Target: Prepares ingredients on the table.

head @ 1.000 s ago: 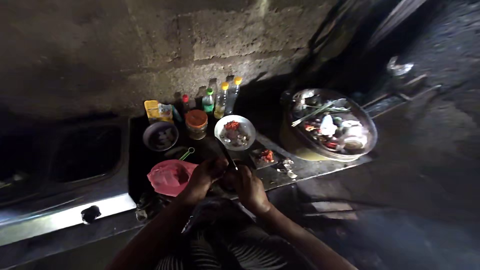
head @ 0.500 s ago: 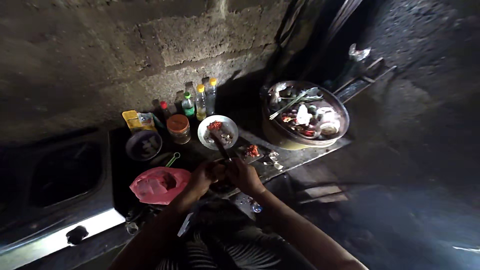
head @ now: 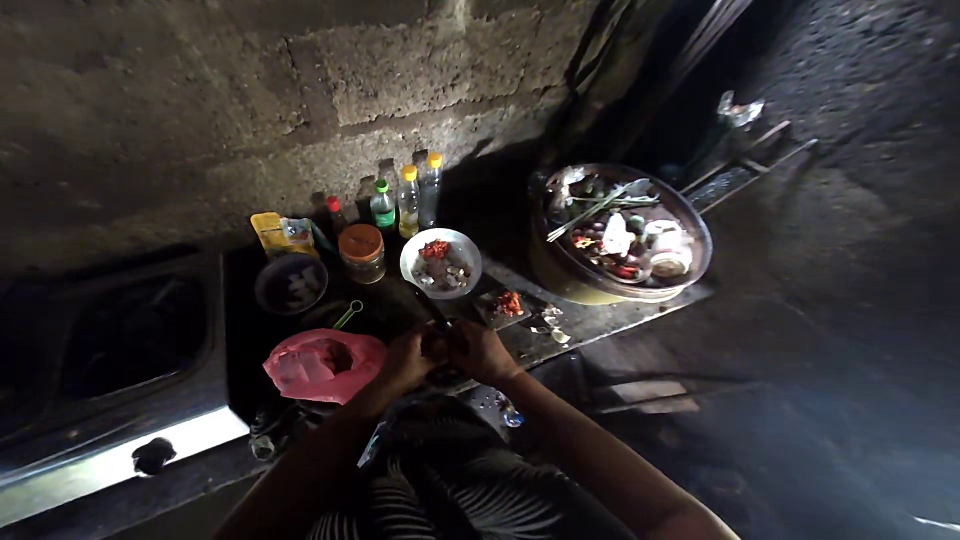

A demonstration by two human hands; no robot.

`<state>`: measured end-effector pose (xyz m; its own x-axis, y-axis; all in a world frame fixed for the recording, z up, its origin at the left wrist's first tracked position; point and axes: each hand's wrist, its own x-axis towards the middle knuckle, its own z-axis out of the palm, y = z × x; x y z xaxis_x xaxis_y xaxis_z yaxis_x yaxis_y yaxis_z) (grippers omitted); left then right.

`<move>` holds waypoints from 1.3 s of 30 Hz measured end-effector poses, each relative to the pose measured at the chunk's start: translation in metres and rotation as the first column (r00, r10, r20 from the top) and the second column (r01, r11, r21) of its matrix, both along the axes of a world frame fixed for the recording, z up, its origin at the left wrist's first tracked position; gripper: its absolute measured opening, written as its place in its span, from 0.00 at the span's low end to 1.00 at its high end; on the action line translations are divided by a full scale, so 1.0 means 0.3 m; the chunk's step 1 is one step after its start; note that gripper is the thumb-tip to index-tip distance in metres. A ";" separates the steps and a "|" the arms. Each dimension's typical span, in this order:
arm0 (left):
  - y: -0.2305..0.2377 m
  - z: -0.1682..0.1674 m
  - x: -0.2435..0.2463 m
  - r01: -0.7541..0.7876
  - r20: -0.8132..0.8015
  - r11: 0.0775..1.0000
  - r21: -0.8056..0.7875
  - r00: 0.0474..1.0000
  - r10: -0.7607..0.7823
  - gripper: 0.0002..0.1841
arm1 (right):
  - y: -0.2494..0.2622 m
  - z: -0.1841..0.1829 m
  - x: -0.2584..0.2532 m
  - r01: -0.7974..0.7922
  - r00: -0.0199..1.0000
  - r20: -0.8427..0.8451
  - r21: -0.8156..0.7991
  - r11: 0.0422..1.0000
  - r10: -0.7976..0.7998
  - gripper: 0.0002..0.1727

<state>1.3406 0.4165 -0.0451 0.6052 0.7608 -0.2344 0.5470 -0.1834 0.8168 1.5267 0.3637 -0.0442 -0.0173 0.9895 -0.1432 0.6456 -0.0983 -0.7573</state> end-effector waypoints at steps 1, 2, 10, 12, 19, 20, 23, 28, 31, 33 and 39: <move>0.002 -0.009 0.000 0.005 0.009 1.000 0.002 1.000 -0.005 0.30 | 0.002 -0.005 0.002 -0.005 1.000 0.008 0.003 1.000 0.005 0.23; 0.003 -0.019 0.000 0.008 0.024 1.000 0.003 1.000 -0.008 0.30 | 0.003 -0.009 0.004 -0.011 1.000 0.017 0.004 1.000 0.011 0.23; 0.005 -0.045 0.003 0.047 0.013 0.996 0.073 0.999 -0.048 0.27 | -0.003 -0.038 0.038 -0.031 0.996 0.086 0.025 0.999 0.029 0.25; -0.003 -0.038 0.009 0.093 -0.074 0.984 0.155 0.994 -0.082 0.26 | -0.007 -0.038 0.036 -0.037 0.992 0.124 0.018 0.999 0.035 0.24; -0.002 -0.029 0.009 0.059 -0.071 0.995 0.076 0.996 -0.054 0.30 | -0.011 -0.013 0.033 -0.059 0.989 0.137 0.006 0.998 0.058 0.23; 0.004 -0.036 0.000 0.036 -0.019 0.999 0.029 0.999 -0.035 0.30 | -0.008 -0.003 0.035 -0.060 0.991 0.117 0.019 0.998 0.058 0.23; 0.013 -0.058 -0.028 0.018 0.250 0.988 -0.155 0.968 0.021 0.28 | 0.016 0.048 0.049 -0.097 0.991 0.102 0.051 0.994 0.092 0.19; -0.012 -0.019 -0.028 0.033 0.495 0.794 -0.607 0.797 0.346 0.22 | 0.067 0.182 0.078 -0.175 0.977 0.102 -0.101 0.979 0.185 0.18; -0.026 0.014 -0.041 0.068 0.535 0.712 -0.699 0.711 0.457 0.22 | 0.077 0.231 0.077 -0.132 0.989 0.051 -0.156 0.979 0.141 0.18; -0.032 0.018 -0.058 0.104 0.564 0.677 -0.729 0.652 0.507 0.21 | 0.075 0.255 0.070 -0.096 0.995 -0.050 -0.191 0.977 0.088 0.17; -0.062 0.050 -0.110 0.092 0.591 0.677 -0.730 0.583 0.558 0.20 | 0.049 0.238 0.048 -0.053 0.908 -0.418 -0.191 0.980 -0.033 0.16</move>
<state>1.3077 0.3980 -0.0300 0.6119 0.7402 -0.2787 -0.3573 0.5731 0.7375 1.5410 0.3785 0.0271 -0.1277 0.9424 -0.3092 0.2762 -0.2656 -0.9237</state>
